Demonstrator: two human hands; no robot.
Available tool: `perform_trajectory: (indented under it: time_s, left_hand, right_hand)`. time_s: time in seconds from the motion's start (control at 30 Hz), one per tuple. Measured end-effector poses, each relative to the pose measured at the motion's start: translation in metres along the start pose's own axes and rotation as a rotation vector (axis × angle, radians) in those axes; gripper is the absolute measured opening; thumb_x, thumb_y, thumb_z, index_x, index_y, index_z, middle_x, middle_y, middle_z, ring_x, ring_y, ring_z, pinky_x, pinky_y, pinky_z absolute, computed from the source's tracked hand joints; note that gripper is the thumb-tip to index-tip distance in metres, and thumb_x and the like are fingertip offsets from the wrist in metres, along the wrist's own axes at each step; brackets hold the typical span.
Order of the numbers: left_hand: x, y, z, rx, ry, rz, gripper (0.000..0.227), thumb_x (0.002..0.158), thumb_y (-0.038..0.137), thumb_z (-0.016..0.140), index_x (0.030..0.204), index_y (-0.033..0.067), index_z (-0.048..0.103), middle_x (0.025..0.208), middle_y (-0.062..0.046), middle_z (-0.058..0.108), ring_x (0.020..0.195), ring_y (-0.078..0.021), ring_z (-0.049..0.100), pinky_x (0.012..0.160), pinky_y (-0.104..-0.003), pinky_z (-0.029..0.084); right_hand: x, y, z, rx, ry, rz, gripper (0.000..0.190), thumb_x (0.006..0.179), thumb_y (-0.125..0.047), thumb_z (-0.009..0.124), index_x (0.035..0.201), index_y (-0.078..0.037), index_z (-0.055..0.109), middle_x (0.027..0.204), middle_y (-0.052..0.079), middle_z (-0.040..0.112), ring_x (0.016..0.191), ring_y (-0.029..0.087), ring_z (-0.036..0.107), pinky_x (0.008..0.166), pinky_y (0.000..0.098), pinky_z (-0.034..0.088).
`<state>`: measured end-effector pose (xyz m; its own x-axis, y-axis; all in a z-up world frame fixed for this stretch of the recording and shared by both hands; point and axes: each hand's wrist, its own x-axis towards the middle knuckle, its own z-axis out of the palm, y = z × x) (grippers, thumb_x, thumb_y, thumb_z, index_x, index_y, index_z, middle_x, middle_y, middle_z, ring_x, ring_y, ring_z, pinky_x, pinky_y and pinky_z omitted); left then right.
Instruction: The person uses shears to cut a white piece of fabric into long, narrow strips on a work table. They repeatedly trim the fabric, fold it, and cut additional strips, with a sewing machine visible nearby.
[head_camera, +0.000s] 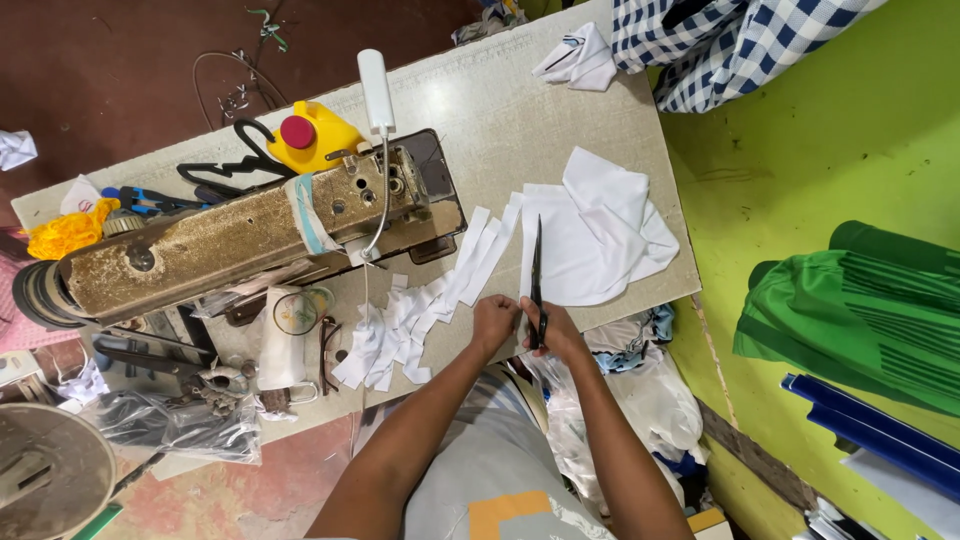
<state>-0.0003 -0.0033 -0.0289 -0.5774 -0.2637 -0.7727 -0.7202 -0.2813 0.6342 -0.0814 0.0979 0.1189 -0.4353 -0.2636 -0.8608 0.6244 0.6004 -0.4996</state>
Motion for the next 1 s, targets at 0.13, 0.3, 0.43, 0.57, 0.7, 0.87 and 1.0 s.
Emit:
perform_trajectory:
  time_s: [0.13, 0.3, 0.43, 0.57, 0.7, 0.87, 1.0]
  left_hand:
    - [0.002, 0.0, -0.001, 0.034, 0.001, -0.006, 0.019, 0.089, 0.015, 0.069, 0.086, -0.0029, 0.074, 0.053, -0.013, 0.063, 0.043, -0.0188, 0.066, 0.049, -0.029, 0.053]
    - [0.001, 0.001, -0.001, 0.028, -0.007, -0.01, 0.019, 0.09, 0.015, 0.068, 0.087, -0.0025, 0.074, 0.052, -0.013, 0.063, 0.044, -0.0189, 0.067, 0.05, -0.028, 0.054]
    - [0.006, -0.003, -0.001, 0.022, -0.018, -0.022, 0.02, 0.09, 0.017, 0.069, 0.088, -0.0026, 0.074, 0.054, -0.013, 0.064, 0.044, -0.0185, 0.067, 0.049, -0.028, 0.054]
    - [0.006, -0.002, 0.0, 0.032, -0.008, -0.028, 0.018, 0.089, 0.016, 0.068, 0.087, -0.0005, 0.075, 0.056, -0.013, 0.065, 0.044, -0.0181, 0.067, 0.049, -0.027, 0.054]
    - [-0.001, 0.005, -0.001, 0.024, -0.005, -0.03, 0.017, 0.09, 0.013, 0.068, 0.087, -0.0016, 0.075, 0.057, -0.012, 0.065, 0.044, -0.0177, 0.066, 0.048, -0.028, 0.054]
    - [-0.004, 0.009, -0.003, 0.026, -0.019, -0.038, 0.017, 0.089, 0.013, 0.067, 0.088, -0.0016, 0.075, 0.058, -0.013, 0.066, 0.045, -0.0177, 0.066, 0.049, -0.028, 0.054]
    - [-0.011, 0.016, -0.005, 0.015, -0.022, -0.042, 0.016, 0.09, 0.012, 0.067, 0.088, -0.0013, 0.075, 0.059, -0.012, 0.066, 0.045, -0.0174, 0.067, 0.05, -0.028, 0.054]
  right_hand:
    - [0.006, 0.001, -0.001, 0.001, 0.009, 0.001, 0.07, 0.094, -0.067, 0.063, 0.095, 0.003, 0.061, 0.068, 0.019, 0.065, 0.06, 0.027, 0.073, 0.044, 0.0298, 0.064]
    - [0.0, -0.004, 0.005, 0.014, 0.062, -0.026, 0.061, 0.098, -0.059, 0.064, 0.086, 0.0, 0.061, 0.063, 0.018, 0.065, 0.054, 0.025, 0.072, 0.037, 0.0263, 0.06]
    - [0.003, -0.008, 0.003, 0.027, 0.033, 0.015, 0.063, 0.097, -0.06, 0.063, 0.091, 0.002, 0.062, 0.068, 0.019, 0.065, 0.059, 0.026, 0.073, 0.042, 0.028, 0.063]
    - [0.017, -0.011, -0.002, 0.014, 0.014, 0.005, 0.068, 0.094, -0.066, 0.065, 0.092, 0.002, 0.061, 0.072, 0.02, 0.065, 0.063, 0.028, 0.074, 0.044, 0.0303, 0.064]
    - [0.019, -0.025, -0.006, 0.01, 0.027, 0.004, 0.068, 0.094, -0.066, 0.065, 0.088, 0.001, 0.059, 0.071, 0.019, 0.064, 0.064, 0.029, 0.074, 0.044, 0.0297, 0.064]
    - [0.019, -0.03, -0.002, -0.036, 0.05, -0.009, 0.066, 0.097, -0.063, 0.062, 0.083, 0.001, 0.06, 0.065, 0.02, 0.065, 0.055, 0.028, 0.072, 0.038, 0.0292, 0.061]
    - [0.02, -0.029, -0.004, -0.002, 0.046, -0.002, 0.069, 0.095, -0.065, 0.064, 0.081, 0.002, 0.06, 0.066, 0.021, 0.066, 0.058, 0.028, 0.074, 0.039, 0.0294, 0.062]
